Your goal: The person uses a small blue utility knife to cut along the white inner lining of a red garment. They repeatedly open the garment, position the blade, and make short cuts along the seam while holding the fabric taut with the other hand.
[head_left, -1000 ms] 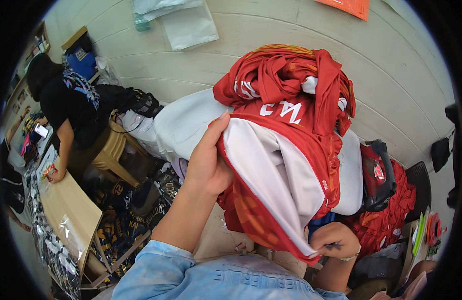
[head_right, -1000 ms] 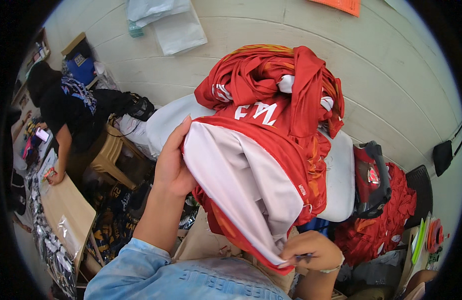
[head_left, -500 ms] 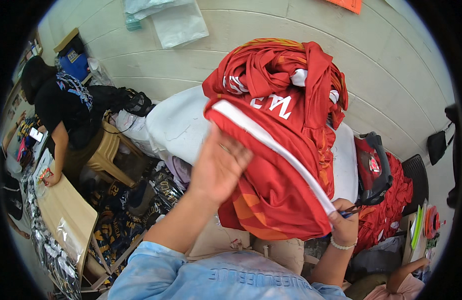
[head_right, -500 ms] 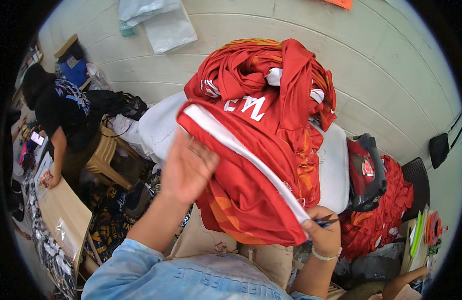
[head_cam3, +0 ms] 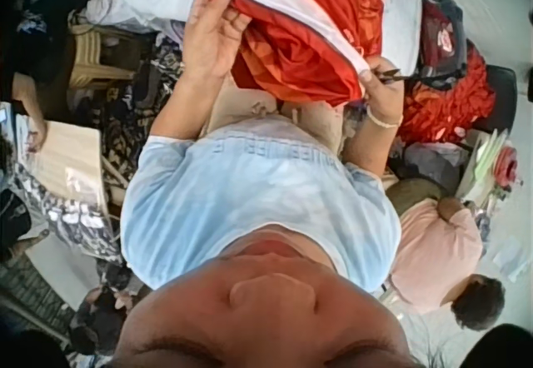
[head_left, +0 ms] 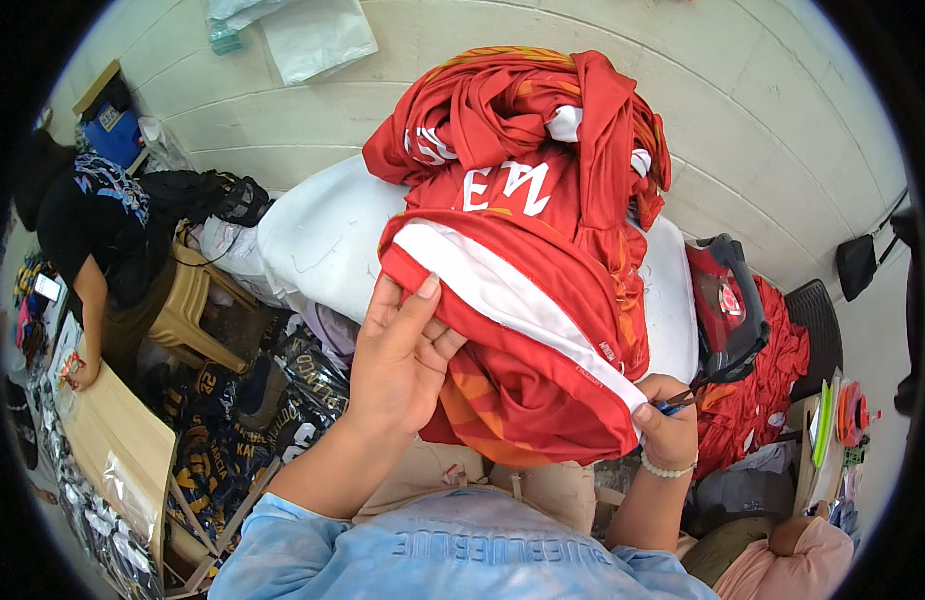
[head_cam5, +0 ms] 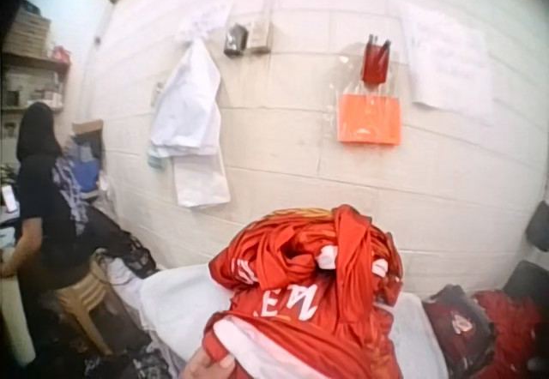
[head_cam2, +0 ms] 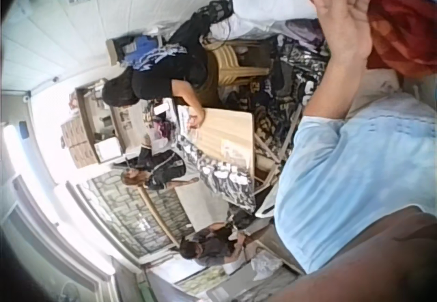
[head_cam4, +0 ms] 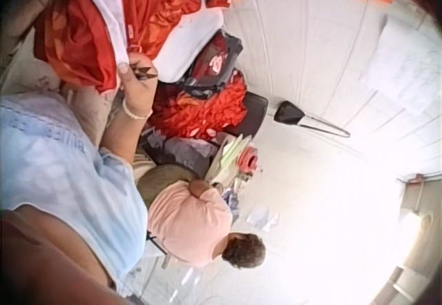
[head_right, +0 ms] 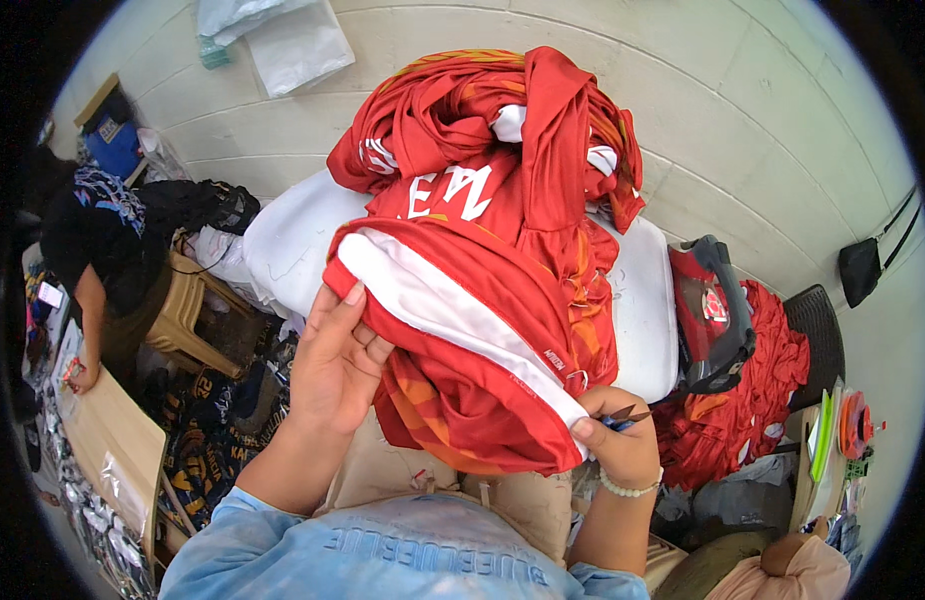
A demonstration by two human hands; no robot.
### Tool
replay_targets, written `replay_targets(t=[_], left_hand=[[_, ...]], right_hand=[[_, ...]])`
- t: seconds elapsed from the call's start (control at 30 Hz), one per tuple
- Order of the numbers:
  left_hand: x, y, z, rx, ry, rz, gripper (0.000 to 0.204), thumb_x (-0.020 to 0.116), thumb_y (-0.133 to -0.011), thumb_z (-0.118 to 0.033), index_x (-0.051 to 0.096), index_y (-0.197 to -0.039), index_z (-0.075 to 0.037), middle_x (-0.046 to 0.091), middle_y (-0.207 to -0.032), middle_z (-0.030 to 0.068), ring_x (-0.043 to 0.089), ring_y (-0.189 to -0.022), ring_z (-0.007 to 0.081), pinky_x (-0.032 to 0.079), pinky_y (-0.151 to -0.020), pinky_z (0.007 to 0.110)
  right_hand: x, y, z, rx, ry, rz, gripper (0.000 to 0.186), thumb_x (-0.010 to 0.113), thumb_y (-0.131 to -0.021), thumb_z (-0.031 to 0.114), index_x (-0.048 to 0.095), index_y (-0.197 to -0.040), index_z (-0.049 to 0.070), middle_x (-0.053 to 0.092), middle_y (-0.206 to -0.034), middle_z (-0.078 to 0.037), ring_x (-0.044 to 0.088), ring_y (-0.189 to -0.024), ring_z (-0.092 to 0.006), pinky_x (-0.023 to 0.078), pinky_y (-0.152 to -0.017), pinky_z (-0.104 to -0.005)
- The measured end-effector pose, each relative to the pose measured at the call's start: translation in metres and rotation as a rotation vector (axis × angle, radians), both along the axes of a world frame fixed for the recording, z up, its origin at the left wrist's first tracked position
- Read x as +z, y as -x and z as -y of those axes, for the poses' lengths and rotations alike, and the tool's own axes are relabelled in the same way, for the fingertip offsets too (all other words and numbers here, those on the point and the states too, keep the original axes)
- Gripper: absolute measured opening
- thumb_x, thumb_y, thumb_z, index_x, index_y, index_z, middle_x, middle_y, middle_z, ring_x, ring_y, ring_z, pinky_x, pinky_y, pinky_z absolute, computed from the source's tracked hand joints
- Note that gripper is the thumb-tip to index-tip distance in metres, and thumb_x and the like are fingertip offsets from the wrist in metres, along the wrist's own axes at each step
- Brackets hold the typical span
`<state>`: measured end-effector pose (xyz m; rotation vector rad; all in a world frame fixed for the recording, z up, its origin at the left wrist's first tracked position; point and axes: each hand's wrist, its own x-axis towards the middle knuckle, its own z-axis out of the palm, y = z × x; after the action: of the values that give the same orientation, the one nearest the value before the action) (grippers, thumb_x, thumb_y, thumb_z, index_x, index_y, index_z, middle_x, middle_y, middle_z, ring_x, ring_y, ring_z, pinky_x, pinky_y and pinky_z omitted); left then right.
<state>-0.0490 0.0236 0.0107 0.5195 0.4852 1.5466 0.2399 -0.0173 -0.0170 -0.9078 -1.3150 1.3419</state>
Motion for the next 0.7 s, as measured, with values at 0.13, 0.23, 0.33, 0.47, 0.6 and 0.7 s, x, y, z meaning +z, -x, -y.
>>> replay_targets(t=[0.13,0.23,0.33,0.47,0.6,0.7], left_hand=[[0.008,0.003,0.004,-0.055,-0.082,-0.038,0.047,0.051,-0.094,-0.008,0.034,-0.138,-0.008,0.052,-0.128,0.0080,0.057,-0.112,0.0178,0.052,-0.090,0.035],[0.015,0.004,0.010,-0.141,-0.109,-0.151,0.059,0.054,-0.091,-0.001,0.026,-0.142,-0.007,0.048,-0.132,0.0080,0.053,-0.117,0.0178,0.049,-0.093,0.034],[0.020,0.003,0.013,-0.174,-0.142,-0.249,0.069,0.056,-0.087,0.006,0.020,-0.145,-0.007,0.047,-0.133,0.0094,0.051,-0.119,0.0187,0.045,-0.097,0.033],[0.022,0.000,0.015,-0.187,-0.210,-0.343,0.075,0.057,-0.084,0.011,0.017,-0.145,-0.005,0.045,-0.134,0.0116,0.050,-0.120,0.0195,0.042,-0.099,0.033],[0.024,0.000,0.017,-0.200,-0.224,-0.360,0.075,0.058,-0.084,0.011,0.017,-0.145,-0.004,0.045,-0.133,0.0124,0.051,-0.119,0.0196,0.043,-0.099,0.033],[0.026,0.001,0.019,-0.188,-0.227,-0.383,0.076,0.058,-0.083,0.011,0.016,-0.144,-0.004,0.046,-0.132,0.0130,0.051,-0.118,0.0198,0.045,-0.098,0.033]], right_hand=[[0.008,0.007,-0.003,-0.020,0.037,0.084,0.015,0.067,-0.085,0.013,0.061,-0.087,0.000,0.059,-0.077,0.000,0.050,-0.067,-0.0061,0.040,-0.061,-0.0214],[0.014,0.021,-0.010,-0.203,-0.055,0.317,0.020,0.064,-0.087,0.014,0.057,-0.098,-0.001,0.056,-0.082,0.000,0.049,-0.071,-0.0069,0.041,-0.064,-0.0219],[0.022,0.037,-0.013,-0.324,-0.312,0.365,0.026,0.057,-0.092,0.016,0.050,-0.112,0.001,0.053,-0.088,-0.003,0.049,-0.076,-0.0094,0.042,-0.068,-0.0243],[0.031,0.061,0.002,-0.191,-0.239,0.427,0.025,0.054,-0.093,0.017,0.049,-0.111,0.000,0.053,-0.088,-0.007,0.051,-0.081,-0.0130,0.042,-0.077,-0.0247],[0.030,0.085,0.005,-0.041,-0.345,0.485,0.032,0.057,-0.092,0.019,0.049,-0.113,-0.003,0.057,-0.103,-0.014,0.055,-0.084,-0.0196,0.045,-0.079,-0.0300],[0.029,0.094,0.002,-0.063,-0.376,0.501,0.035,0.063,-0.089,0.019,0.051,-0.113,-0.004,0.057,-0.104,-0.014,0.056,-0.087,-0.0179,0.046,-0.080,-0.0296]])
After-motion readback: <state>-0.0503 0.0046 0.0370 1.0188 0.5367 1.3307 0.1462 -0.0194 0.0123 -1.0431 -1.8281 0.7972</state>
